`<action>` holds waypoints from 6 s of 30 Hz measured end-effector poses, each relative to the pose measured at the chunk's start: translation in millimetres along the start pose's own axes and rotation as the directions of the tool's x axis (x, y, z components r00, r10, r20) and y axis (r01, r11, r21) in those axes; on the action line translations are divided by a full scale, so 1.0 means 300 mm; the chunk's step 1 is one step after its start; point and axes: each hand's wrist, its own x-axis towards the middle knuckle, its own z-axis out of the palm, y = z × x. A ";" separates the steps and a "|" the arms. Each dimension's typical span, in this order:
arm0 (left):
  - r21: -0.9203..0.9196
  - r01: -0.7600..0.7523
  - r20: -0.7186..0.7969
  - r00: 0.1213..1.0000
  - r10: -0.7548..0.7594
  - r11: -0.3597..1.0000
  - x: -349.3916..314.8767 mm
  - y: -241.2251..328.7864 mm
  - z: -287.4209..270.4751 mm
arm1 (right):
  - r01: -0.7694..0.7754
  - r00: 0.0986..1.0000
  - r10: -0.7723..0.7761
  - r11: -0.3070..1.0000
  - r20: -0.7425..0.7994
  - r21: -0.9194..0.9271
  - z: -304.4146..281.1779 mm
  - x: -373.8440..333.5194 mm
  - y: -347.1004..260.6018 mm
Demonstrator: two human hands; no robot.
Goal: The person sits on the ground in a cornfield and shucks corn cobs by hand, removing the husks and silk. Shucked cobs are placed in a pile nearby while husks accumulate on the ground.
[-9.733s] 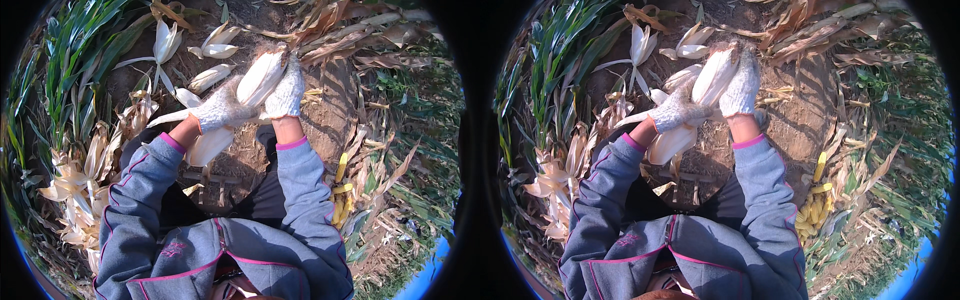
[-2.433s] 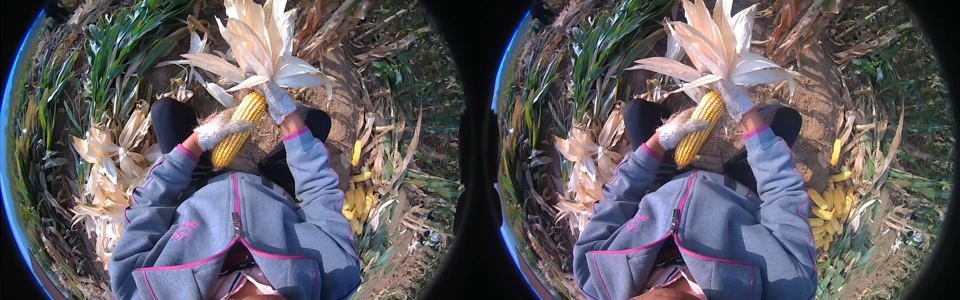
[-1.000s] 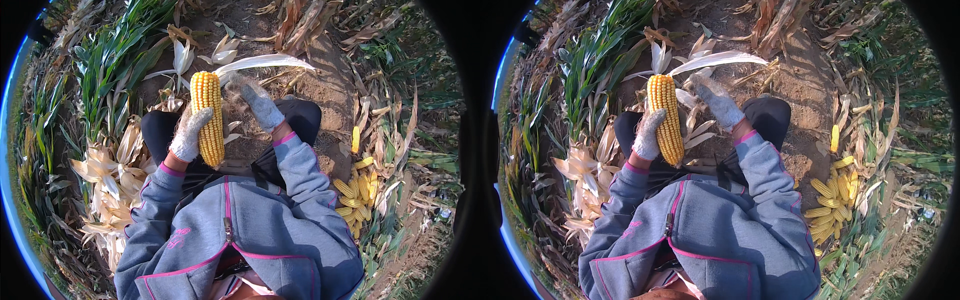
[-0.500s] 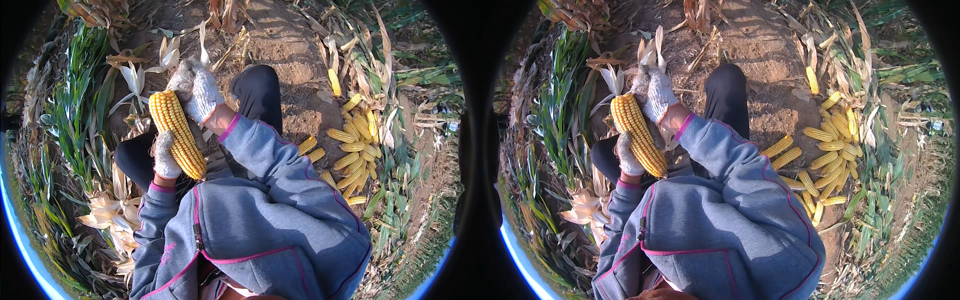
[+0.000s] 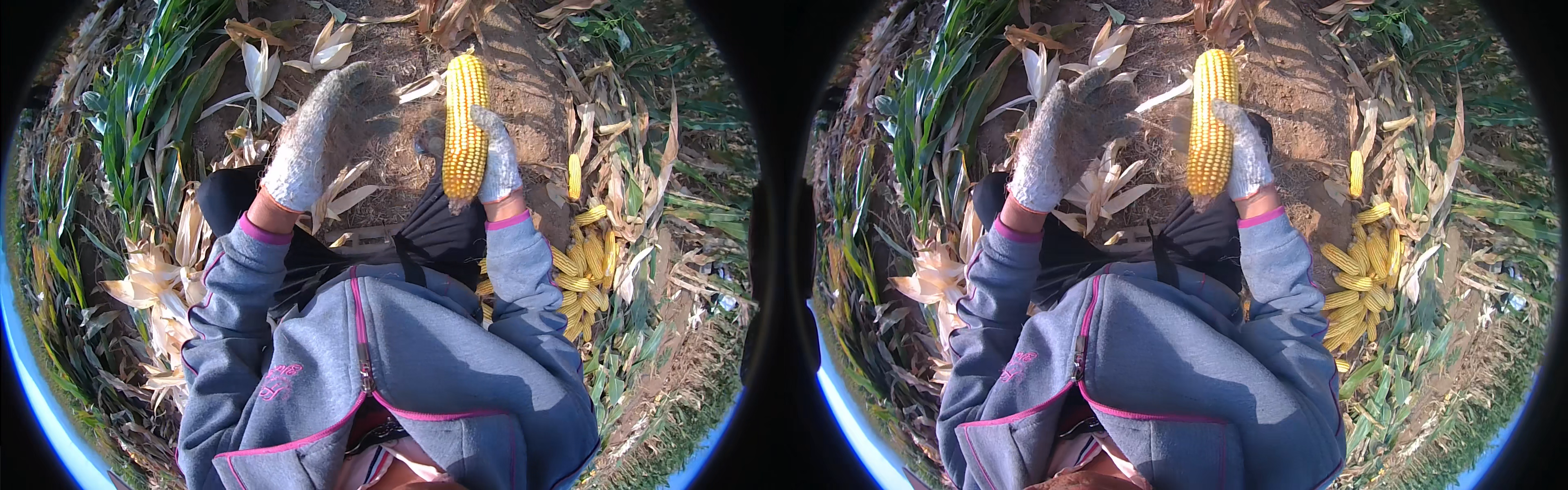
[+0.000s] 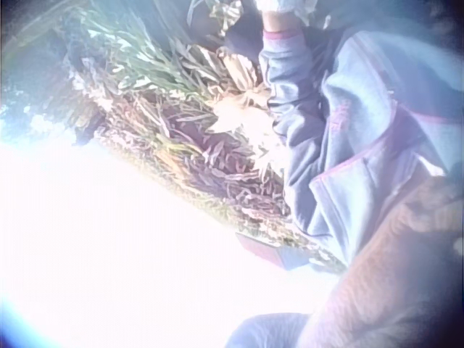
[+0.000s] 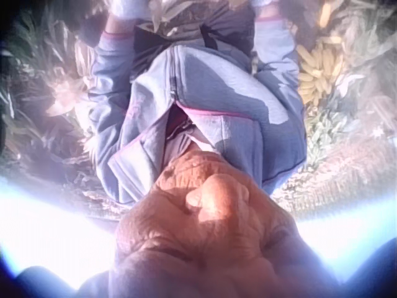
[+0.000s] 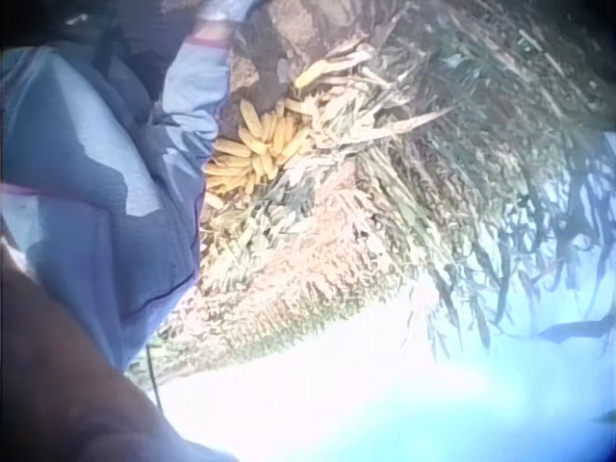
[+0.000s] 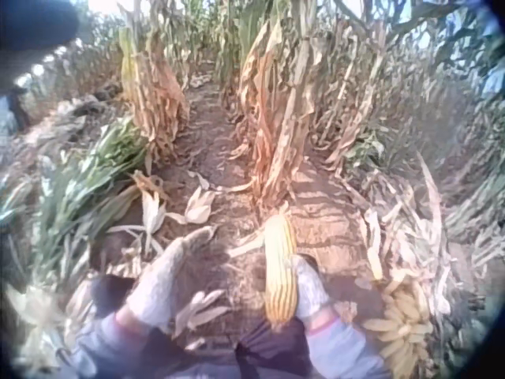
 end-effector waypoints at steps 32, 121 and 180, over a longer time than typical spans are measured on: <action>0.911 -0.104 0.054 0.990 0.134 0.399 0.343 -0.062 -0.514 | -0.012 0.936 0.299 -0.505 -0.188 -0.863 -0.286 1.075 1.071; 0.625 0.224 -0.122 0.974 -0.190 0.748 0.332 0.073 -0.432 | 0.201 0.938 -0.179 0.979 -0.298 0.045 -0.015 0.978 -0.064; 0.993 0.023 0.055 0.787 0.615 -0.118 0.417 0.110 -0.506 | 0.190 0.978 -0.038 0.562 0.204 -0.805 0.161 0.827 0.392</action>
